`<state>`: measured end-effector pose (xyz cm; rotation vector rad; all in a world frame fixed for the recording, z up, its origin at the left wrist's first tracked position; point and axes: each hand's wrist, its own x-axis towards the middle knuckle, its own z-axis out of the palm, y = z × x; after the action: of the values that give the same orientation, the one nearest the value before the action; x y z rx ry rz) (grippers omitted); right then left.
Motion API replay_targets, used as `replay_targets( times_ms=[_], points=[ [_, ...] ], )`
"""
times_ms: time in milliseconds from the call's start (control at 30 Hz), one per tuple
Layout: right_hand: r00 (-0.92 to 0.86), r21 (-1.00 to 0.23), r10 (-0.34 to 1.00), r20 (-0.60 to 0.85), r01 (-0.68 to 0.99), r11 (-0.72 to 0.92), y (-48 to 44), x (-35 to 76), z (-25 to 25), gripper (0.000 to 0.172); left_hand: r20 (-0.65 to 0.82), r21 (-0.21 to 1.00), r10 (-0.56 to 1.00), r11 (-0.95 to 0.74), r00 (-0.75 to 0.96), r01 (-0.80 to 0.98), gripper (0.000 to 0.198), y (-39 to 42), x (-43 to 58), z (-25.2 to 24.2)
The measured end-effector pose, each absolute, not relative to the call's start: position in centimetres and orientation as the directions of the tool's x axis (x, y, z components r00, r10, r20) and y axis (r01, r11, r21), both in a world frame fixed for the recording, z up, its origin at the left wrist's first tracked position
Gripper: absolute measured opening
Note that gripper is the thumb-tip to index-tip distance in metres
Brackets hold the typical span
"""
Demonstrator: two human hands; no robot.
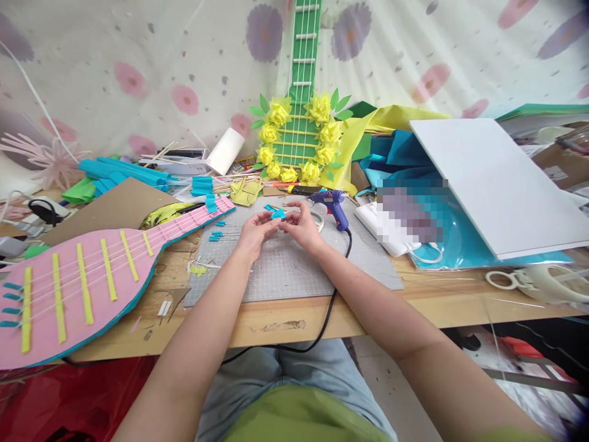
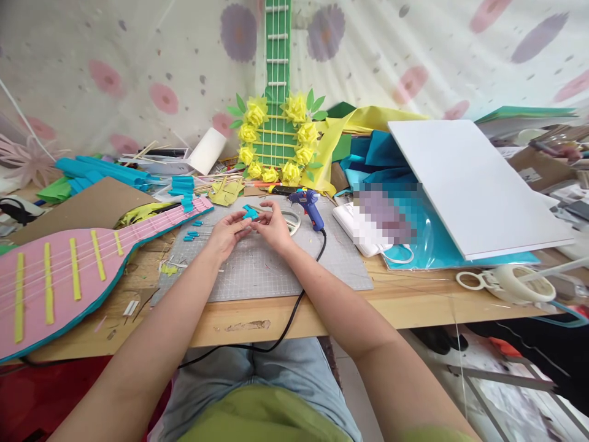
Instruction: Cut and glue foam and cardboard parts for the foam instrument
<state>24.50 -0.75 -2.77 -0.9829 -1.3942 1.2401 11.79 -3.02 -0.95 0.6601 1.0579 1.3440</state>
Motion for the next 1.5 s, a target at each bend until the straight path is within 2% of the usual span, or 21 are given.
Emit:
replay_targets(
  times_ms=[100,233,333,600,867,1167,1500],
  points=[
    [-0.163,-0.992,0.978,0.129,-0.028,0.126,-0.7,24.7,-2.7,0.051,-0.234,0.880,0.969,0.175,-0.084,-0.441,0.033,-3.0,11.7,-0.7],
    [-0.168,-0.993,0.980,0.110,0.012,0.114,-0.8,24.6,-2.7,0.048,-0.173,0.917,0.961,0.078,-0.214,-0.390,0.028,-2.8,11.7,-1.0],
    [-0.178,-0.993,0.978,0.112,0.019,0.117,-0.9,24.5,-2.7,0.047,-0.156,0.909,0.950,0.031,-0.269,-0.415,0.032,-2.7,11.9,-1.3],
    [-0.151,-0.992,0.981,0.126,-0.029,0.123,-0.6,24.6,-3.0,0.045,-0.215,0.915,0.950,0.114,-0.228,-0.387,0.032,-2.9,12.2,-1.0],
    [-0.190,-0.990,0.972,0.138,0.004,0.141,-0.8,24.4,-3.0,0.050,-0.208,0.922,0.942,0.099,-0.265,-0.374,0.034,-2.9,12.0,-1.1],
    [-0.165,-0.982,0.971,0.173,0.041,0.182,-1.0,24.5,-3.0,0.045,-0.206,0.924,0.940,0.095,-0.271,-0.371,0.038,-3.0,11.8,-0.5],
    [0.063,-0.968,0.968,0.244,0.072,0.240,-0.3,25.3,-2.7,0.025,-0.265,0.891,0.899,0.090,-0.348,-0.445,0.036,-2.2,11.2,-1.1]
  ],
)
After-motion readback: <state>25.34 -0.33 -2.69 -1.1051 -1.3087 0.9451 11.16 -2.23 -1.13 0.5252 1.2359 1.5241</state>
